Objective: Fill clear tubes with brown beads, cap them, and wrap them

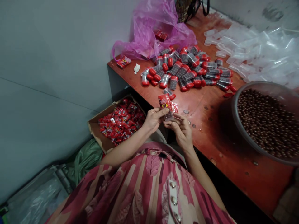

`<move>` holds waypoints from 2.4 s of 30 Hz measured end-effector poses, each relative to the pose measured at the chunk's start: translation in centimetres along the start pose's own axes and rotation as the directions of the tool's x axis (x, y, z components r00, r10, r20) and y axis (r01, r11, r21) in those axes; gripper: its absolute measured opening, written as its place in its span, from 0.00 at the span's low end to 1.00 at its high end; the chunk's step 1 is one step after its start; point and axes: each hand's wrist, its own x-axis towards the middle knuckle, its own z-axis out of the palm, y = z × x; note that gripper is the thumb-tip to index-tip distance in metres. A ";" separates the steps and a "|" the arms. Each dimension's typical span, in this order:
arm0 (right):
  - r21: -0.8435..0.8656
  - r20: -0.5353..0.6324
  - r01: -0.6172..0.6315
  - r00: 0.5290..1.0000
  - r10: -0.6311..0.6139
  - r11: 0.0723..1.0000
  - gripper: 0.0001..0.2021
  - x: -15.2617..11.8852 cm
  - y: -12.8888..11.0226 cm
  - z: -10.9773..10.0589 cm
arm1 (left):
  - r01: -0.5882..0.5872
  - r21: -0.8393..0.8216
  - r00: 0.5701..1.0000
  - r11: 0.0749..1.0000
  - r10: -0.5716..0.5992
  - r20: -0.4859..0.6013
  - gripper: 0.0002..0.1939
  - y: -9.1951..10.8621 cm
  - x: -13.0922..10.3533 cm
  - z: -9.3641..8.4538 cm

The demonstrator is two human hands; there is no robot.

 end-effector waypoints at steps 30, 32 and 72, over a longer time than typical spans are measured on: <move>-0.265 -0.258 -0.054 0.966 -0.017 0.963 0.11 2.3 -0.2 -3.8 | -0.424 0.825 0.657 -0.373 0.500 0.564 0.12 -3.4 5.1 -3.2; -0.312 -0.276 -0.028 0.959 -0.062 0.950 0.14 3.2 0.0 -3.8 | -0.449 0.813 0.629 -0.371 0.515 0.583 0.13 -3.4 4.9 -3.0; -0.559 0.091 0.006 0.994 0.054 0.829 0.12 4.0 -1.9 -2.3 | 0.058 -0.322 0.942 0.945 -0.158 -0.297 0.08 1.5 2.1 -2.4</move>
